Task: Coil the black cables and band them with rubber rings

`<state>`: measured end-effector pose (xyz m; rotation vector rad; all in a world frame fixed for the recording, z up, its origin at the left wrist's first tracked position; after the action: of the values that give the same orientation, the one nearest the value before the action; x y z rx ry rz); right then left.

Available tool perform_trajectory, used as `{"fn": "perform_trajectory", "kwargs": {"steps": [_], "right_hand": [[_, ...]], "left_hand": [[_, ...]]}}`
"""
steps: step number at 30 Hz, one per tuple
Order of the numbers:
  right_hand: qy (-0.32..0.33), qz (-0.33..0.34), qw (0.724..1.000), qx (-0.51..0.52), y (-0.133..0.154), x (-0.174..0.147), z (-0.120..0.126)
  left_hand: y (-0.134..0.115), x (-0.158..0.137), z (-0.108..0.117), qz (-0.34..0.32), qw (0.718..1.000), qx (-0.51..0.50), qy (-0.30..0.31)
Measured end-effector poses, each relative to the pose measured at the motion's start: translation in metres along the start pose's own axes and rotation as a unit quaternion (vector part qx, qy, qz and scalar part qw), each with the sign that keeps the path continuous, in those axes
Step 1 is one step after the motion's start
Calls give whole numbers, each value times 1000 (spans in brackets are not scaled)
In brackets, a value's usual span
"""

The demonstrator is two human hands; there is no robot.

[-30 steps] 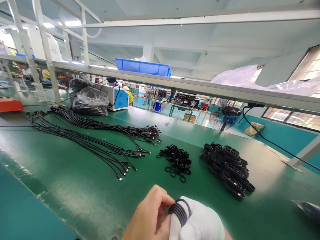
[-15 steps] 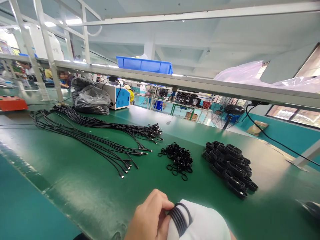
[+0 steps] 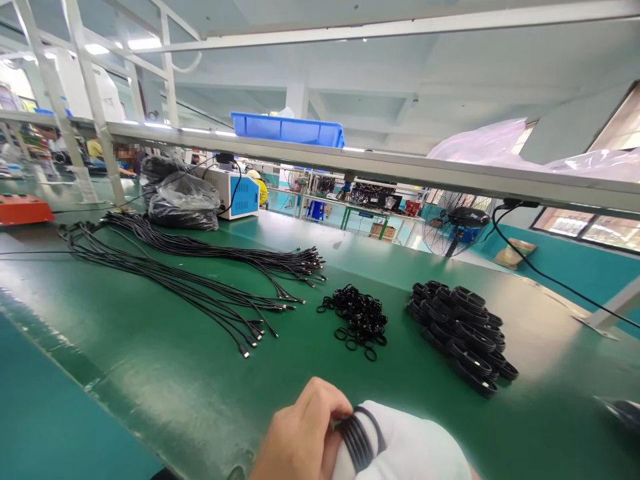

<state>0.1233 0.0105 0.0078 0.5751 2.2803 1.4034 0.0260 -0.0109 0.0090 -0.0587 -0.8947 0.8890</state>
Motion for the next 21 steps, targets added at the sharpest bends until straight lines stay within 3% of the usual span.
{"fn": "perform_trajectory", "kwargs": {"steps": [2,4,7,13,21], "right_hand": [[15,-22,1000,-9,-4,-4,-2],[25,-41,999,-19,-7,-8,-3],[24,-59,997,-35,-7,-13,-3],[-28,-52,996,-62,-6,-23,-2],[-145,24,984,-97,-2,-34,2]], "left_hand": [[-3,6,1,-3,997,12,70],[-8,9,4,-25,994,25,101],[-13,10,9,-53,995,40,69],[-11,6,8,-90,994,22,-56],[-2,7,24,-90,995,-25,26]]}}
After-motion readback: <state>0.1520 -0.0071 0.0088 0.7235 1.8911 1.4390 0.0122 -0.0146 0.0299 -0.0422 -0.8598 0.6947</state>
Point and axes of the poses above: each hand's wrist, its own x-axis towards the middle knuckle, its own z-axis out of the back of the hand, y = z × x, the point moved 6 cm from there along x, towards the middle knuckle, and after that the axes turned 14 degrees about x, right-handed, at the moved point
